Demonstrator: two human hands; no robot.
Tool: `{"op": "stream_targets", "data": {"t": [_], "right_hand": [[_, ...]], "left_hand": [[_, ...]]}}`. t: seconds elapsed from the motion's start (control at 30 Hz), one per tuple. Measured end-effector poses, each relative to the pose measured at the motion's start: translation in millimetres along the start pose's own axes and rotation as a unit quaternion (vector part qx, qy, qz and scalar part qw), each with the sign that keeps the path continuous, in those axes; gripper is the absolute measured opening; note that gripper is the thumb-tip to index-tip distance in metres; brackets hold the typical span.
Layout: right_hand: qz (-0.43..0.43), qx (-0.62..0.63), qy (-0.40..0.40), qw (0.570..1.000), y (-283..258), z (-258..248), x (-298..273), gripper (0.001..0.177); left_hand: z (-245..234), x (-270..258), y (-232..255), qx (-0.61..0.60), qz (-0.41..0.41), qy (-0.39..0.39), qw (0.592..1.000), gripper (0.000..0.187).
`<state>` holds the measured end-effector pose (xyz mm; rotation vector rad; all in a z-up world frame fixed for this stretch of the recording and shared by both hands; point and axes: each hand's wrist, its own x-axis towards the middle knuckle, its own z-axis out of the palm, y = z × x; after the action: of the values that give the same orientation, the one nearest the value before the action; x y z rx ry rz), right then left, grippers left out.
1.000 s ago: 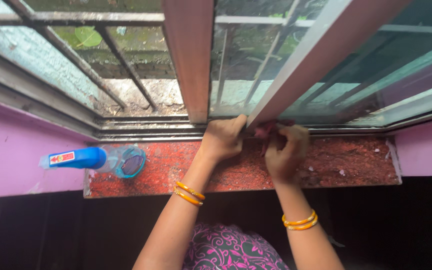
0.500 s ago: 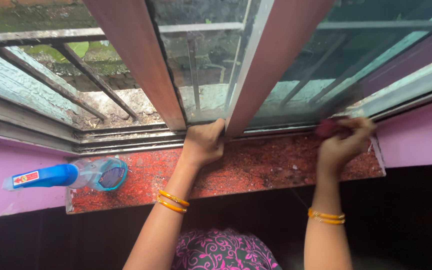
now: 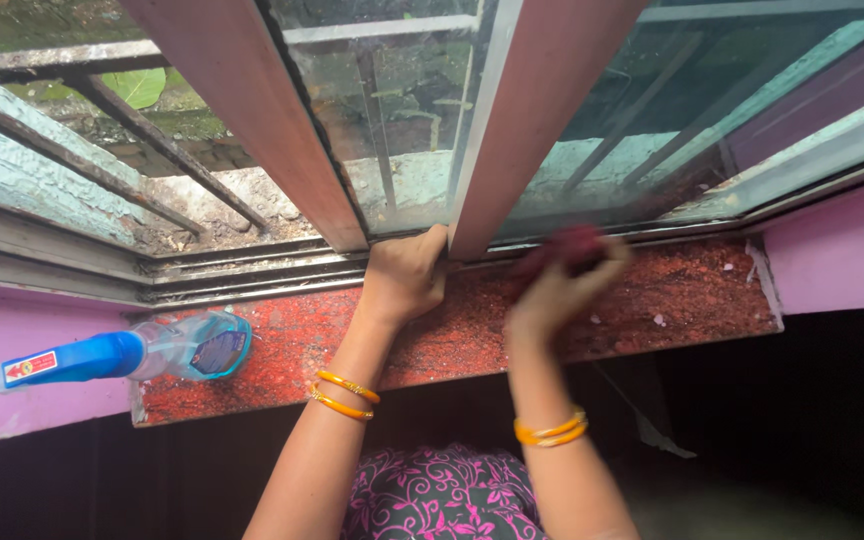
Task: The person cleans a window frame and sill using a spray bottle and a cloth. They spray the surface and wipe the metal frame and the red granite sill repeatedly.
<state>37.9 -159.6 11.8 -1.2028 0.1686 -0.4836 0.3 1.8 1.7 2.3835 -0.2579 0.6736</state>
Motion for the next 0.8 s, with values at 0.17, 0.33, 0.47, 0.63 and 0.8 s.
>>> {"op": "stream_targets", "data": {"t": [0.17, 0.33, 0.47, 0.63, 0.8], "right_hand": [[-0.087, -0.157, -0.07, 0.981, 22, 19, -50, 0.035], [-0.085, -0.136, -0.047, 0.986, 13, 7, -23, 0.033], [-0.182, -0.199, 0.009, 0.963, 1, -13, 24, 0.04], [-0.236, -0.18, 0.089, 0.951, 6, -70, 124, 0.045], [-0.153, -0.008, 0.143, 0.978, 4, -112, 199, 0.03]], "left_hand": [[3, -1, -4, 0.019, 0.0, 0.001, 1.0, 0.021], [3, -2, -5, 0.019, 0.002, -0.001, 1.0, 0.022], [1, -2, -2, 0.022, -0.005, -0.005, 1.0, 0.021], [2, -2, -2, 0.012, -0.001, -0.003, 1.0, 0.023], [3, -1, -4, 0.017, 0.003, -0.003, 1.0, 0.023]]}}
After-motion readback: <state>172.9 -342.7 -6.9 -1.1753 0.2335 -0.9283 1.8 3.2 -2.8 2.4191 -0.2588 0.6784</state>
